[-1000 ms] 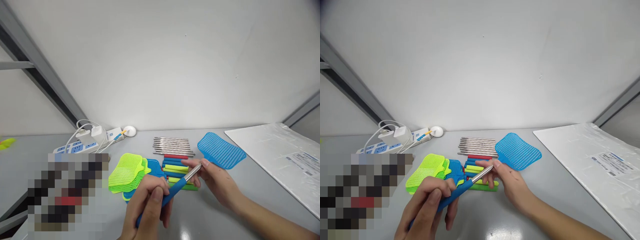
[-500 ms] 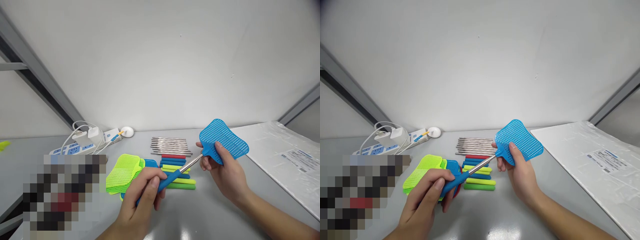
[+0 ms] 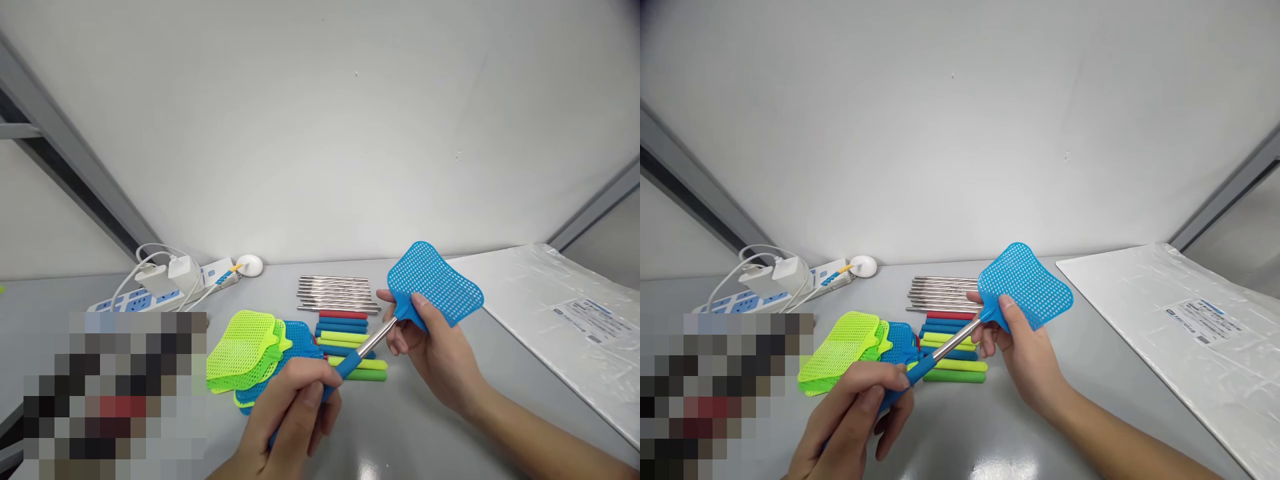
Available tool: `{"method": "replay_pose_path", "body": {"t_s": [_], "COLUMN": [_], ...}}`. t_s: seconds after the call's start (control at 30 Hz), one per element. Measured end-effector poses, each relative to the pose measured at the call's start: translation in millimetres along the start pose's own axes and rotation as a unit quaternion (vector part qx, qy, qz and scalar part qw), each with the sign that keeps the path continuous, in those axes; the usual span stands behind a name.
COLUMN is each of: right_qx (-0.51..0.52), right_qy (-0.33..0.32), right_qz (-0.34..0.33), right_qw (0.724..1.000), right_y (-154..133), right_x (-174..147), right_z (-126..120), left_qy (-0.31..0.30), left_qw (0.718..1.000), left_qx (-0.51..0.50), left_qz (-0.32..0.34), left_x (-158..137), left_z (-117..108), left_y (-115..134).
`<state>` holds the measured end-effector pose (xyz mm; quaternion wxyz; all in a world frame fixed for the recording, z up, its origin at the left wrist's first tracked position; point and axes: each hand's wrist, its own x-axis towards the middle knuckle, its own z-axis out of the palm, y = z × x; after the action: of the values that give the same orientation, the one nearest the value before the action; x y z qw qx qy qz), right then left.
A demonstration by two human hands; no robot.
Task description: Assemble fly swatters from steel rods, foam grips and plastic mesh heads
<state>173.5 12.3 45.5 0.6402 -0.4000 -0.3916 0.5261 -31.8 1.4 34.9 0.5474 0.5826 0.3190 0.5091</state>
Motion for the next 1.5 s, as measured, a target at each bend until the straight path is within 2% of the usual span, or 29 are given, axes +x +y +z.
{"method": "replay_pose_path", "body": {"t_s": [0.07,0.17,0.23,0.3,0.37,0.43,0.5,0.57,0.67,0.77,0.87,1.03,1.17,1.23,1.33,1.4,1.5], "right_qx": [-0.039,-0.095,-0.156,-0.265,-0.411,-0.564,-0.68,-0.734,-0.759,-0.782,-0.795,-0.808,-0.828,-0.848,-0.86,-0.841,-0.8], "right_qy": [-0.052,-0.107,-0.084,-0.019,0.052,0.078,0.05,0.006,-0.021,-0.029,-0.037,-0.035,-0.007,0.029,0.063,0.037,-0.047], "right_qz": [0.003,-0.001,-0.032,-0.083,-0.105,-0.049,0.049,0.123,0.161,0.175,0.183,0.178,0.153,0.102,-0.061,-0.158,-0.187], "right_qw": [0.998,0.99,0.984,0.96,0.904,0.821,0.73,0.667,0.63,0.598,0.577,0.56,0.539,0.52,0.503,0.517,0.569], "right_y": [3.5,4.3,-3.2,-17.5,-34.3,-46.8,-50.6,-46.1,-34.4,-28.2,-27.9,-29.3,-31.8,-30.8,-20.6,-8.4,10.6], "right_x": [-3.0,-4.7,1.3,14.0,30.1,45.8,58.0,65.8,70.3,69.4,66.4,62.0,60.1,59.4,57.5,55.3,51.8], "right_z": [0.4,-0.6,-7.3,-21.0,-40.4,-62.2,-82.7,-98.4,-110.1,-110.0,-104.6,-97.5,-95.3,-92.0,-82.0,-73.4,-62.5], "left_qy": [-0.032,-0.138,-0.181,-0.159,-0.129,-0.131,-0.147,-0.145,-0.137,-0.14,-0.146,-0.15,-0.15,-0.149,-0.152,-0.154,-0.159], "left_qw": [0.998,0.973,0.944,0.924,0.909,0.887,0.865,0.854,0.85,0.847,0.844,0.829,0.81,0.8,0.789,0.782,0.767], "left_qx": [0.042,0.137,0.207,0.268,0.316,0.354,0.388,0.418,0.445,0.455,0.466,0.504,0.536,0.554,0.572,0.581,0.599], "left_qz": [0.026,0.122,0.184,0.223,0.24,0.267,0.283,0.273,0.245,0.235,0.221,0.191,0.183,0.174,0.166,0.164,0.164], "left_x": [1.1,5.4,8.1,9.6,11.0,13.5,16.9,19.5,20.5,19.7,19.9,22.3,24.3,24.5,23.5,22.7,21.3], "left_z": [1.6,2.7,2.1,0.7,-1.8,-5.5,-9.5,-12.0,-11.5,-8.0,-5.4,-6.1,-8.0,-8.7,-9.5,-10.0,-10.6], "left_y": [-4.6,-13.4,-17.2,-17.2,-13.7,-8.8,-4.9,-3.1,-3.6,-4.2,-3.4,-5.2,-8.5,-9.6,-11.2,-12.5,-14.8]}}
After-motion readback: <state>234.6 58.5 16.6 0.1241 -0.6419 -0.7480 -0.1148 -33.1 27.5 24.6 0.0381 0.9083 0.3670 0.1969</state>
